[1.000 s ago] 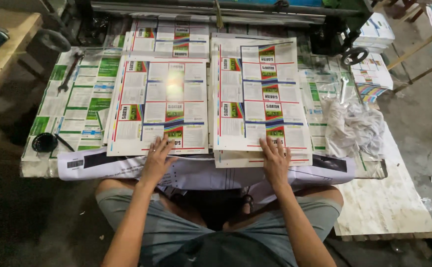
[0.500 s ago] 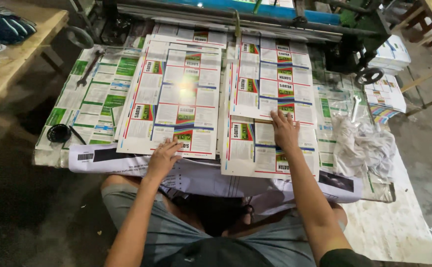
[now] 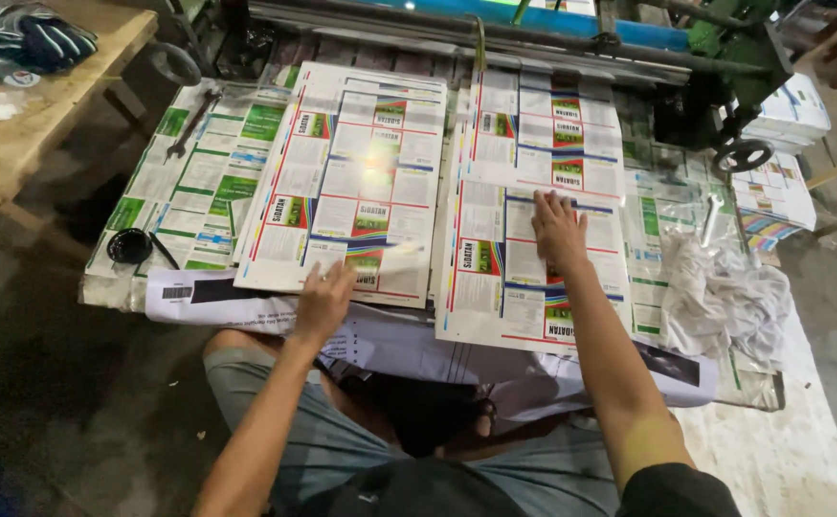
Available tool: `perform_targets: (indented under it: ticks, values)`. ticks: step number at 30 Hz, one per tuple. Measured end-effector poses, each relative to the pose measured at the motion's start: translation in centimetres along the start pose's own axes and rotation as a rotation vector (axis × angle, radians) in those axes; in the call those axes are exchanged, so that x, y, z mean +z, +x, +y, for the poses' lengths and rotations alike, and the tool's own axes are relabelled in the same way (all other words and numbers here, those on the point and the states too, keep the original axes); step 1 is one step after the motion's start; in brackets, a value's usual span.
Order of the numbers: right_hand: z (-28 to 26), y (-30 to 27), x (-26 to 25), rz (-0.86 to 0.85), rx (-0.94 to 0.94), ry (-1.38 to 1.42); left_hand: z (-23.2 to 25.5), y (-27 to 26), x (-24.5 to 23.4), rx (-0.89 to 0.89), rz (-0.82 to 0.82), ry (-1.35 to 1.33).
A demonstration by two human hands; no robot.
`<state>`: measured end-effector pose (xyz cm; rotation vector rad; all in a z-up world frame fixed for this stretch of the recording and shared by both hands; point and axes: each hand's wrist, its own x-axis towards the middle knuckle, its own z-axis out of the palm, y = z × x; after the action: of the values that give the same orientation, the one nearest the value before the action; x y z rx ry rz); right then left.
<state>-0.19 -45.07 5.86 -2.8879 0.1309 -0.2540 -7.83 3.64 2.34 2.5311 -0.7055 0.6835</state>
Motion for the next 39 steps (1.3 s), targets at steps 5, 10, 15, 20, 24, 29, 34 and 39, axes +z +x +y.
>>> perform_targets:
  ticks: [5,10,15,20,24,29,34,39]
  values:
    - [-3.6,-12.5,-1.1,0.116,-0.166,-0.004,4.7,4.2,-6.5,-0.116,0.319,-0.039]
    - [-5.3,-22.9,-3.3,0.109,-0.188,-0.007,3.1,-0.8,0.8,-0.167,0.177,-0.135]
    - [-3.5,-25.3,-1.8,0.104,-0.234,-0.145,2.7,-0.7,2.1,-0.187,0.029,-0.147]
    - [-3.3,-24.2,-3.8,0.075,-0.297,-0.186,1.1,1.6,3.4,-0.190,-0.001,-0.163]
    - [-3.5,-24.3,-5.0,0.045,-0.313,-0.146,0.1,4.4,4.1,-0.197,-0.047,-0.187]
    - [-4.1,-23.7,-5.4,0.259,-0.432,-0.049,-1.2,7.8,5.7,-0.198,-0.063,-0.196]
    - [-4.2,-22.4,-6.2,0.262,-0.320,0.020,-2.5,10.6,7.5,-0.206,-0.049,-0.196]
    - [-2.0,-20.7,-5.8,-0.093,-0.155,0.282,-3.6,13.5,9.0,-0.179,-0.047,-0.190]
